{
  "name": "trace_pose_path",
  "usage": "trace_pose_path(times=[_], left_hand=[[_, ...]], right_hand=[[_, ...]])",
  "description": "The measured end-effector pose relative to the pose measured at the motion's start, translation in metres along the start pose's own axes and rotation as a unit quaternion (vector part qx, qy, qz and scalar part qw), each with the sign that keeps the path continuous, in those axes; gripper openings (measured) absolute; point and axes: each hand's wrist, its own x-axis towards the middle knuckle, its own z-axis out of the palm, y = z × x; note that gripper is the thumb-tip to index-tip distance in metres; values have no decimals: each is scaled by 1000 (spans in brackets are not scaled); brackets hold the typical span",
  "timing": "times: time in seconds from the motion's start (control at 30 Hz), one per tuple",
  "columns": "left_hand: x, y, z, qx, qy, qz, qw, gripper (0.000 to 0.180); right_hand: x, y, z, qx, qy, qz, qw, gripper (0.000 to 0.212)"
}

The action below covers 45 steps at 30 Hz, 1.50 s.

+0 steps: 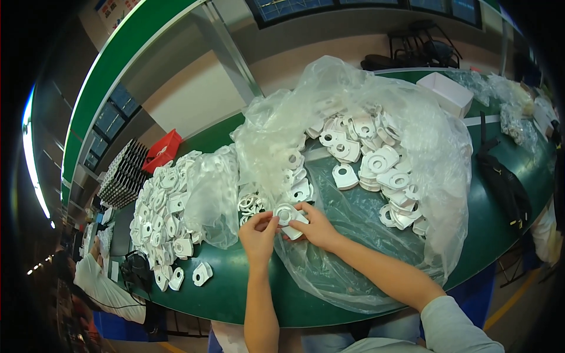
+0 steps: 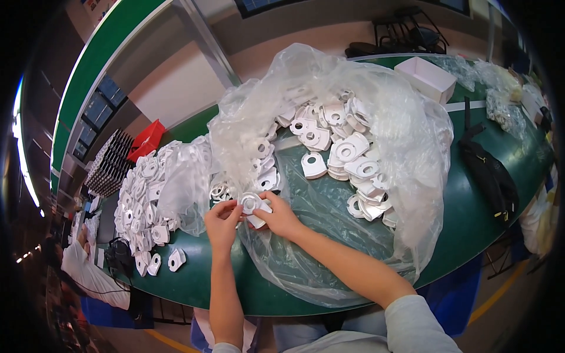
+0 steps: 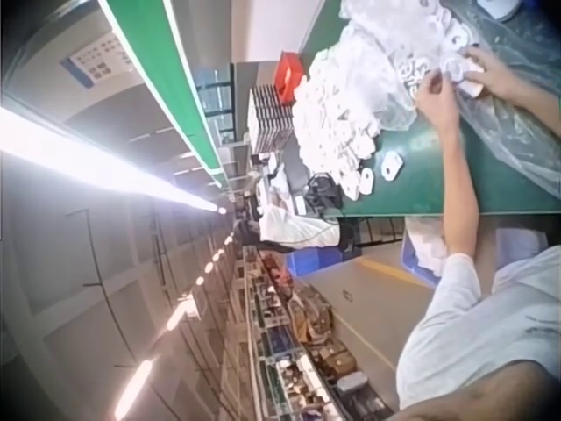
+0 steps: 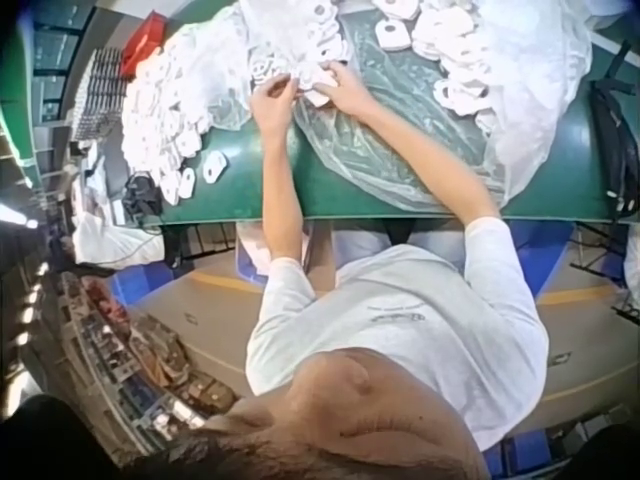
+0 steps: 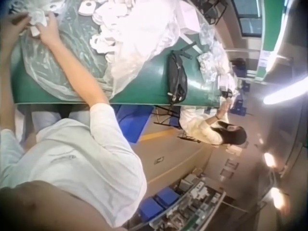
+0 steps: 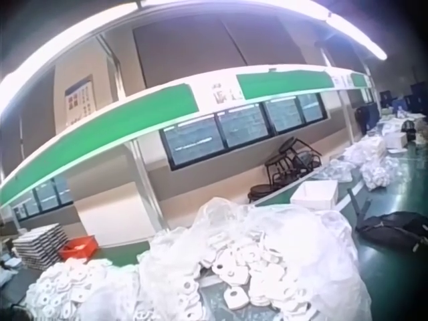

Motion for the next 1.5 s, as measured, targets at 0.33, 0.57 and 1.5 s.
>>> trace_pose_path(times=[0.33,0.57,1.5], left_hand=[[-2,4,-5,117,-16,104,988,24],[1,-4,-7,63,-20,50,997,23],[1,-1,-4,-13,-112,90,990,16]], right_hand=[[-4,-7,1,25,7,-8,1000,28],[-6,-6,3,62,11,-22,998,25],[-2,0,1,-106,35,-144,983,17]])
